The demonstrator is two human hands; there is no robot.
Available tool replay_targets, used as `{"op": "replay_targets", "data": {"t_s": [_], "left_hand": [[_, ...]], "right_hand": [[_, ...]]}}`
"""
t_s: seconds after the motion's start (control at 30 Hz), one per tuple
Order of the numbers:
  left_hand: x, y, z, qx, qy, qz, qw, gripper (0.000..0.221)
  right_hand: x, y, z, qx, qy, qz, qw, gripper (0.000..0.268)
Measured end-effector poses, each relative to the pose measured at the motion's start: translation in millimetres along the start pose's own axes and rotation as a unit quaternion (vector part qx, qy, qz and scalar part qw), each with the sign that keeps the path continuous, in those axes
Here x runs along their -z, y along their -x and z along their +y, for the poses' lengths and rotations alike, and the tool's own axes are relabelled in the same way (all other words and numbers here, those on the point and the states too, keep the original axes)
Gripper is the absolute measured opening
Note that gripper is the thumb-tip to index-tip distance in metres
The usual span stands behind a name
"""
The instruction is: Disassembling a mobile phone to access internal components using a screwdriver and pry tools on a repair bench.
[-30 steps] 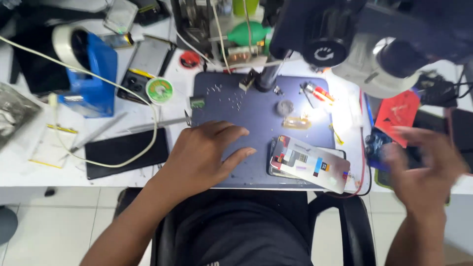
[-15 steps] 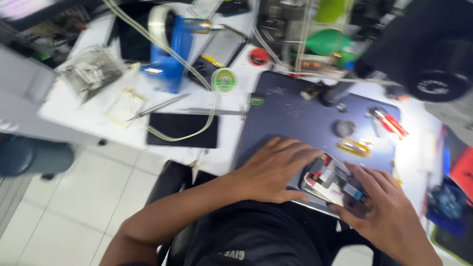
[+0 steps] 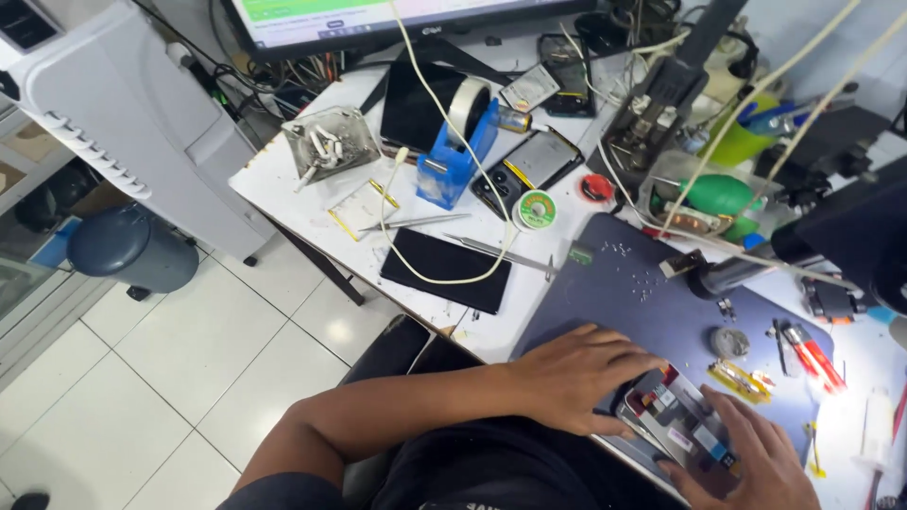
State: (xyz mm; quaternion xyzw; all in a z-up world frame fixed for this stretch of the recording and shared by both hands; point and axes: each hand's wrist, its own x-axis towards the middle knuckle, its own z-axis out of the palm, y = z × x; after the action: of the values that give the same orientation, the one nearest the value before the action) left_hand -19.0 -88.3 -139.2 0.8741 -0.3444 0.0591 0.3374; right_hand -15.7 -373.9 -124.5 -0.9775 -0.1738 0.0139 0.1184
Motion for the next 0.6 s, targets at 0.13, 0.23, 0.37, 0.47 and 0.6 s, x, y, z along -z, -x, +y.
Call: {"op": "replay_targets", "data": {"t_s": [0.13,0.23,0.37,0.47,0.6], "left_hand": [[-3.4,3.2,-2.0,-0.007,-0.017,0.003,1.0,0.086],[-5.2,3.3,-1.3,-0.011,-0.024,0.004,1.0,0.086],[1.8,6.4,-4.1,-0.017,-0.008,0.012,1.0,0.085],[-0.6,6.8,-2.5,-0.019,0.0,0.013,1.0,0.085],[-8.4,6.2,-8.7,-0.037,-0.015,0.015,0.999,0.089]], "right_hand": [[-3.9,3.7,-10.0,0.058,-0.011,0.097,0.993,0.099],[-13.5,6.0,-7.1,-0.022,-0.001,0.031,0.999,0.11],[-43.2,-6.2,11.3,-0.03,-0.007,0.117,0.993,0.103],[-40.4,-28.6,39.5,-0.1,0.05,-0.054,0.992,0.112],[-20.6,-70.9,92.1,-0.123,0.108,-0.15,0.975,0.11]]}}
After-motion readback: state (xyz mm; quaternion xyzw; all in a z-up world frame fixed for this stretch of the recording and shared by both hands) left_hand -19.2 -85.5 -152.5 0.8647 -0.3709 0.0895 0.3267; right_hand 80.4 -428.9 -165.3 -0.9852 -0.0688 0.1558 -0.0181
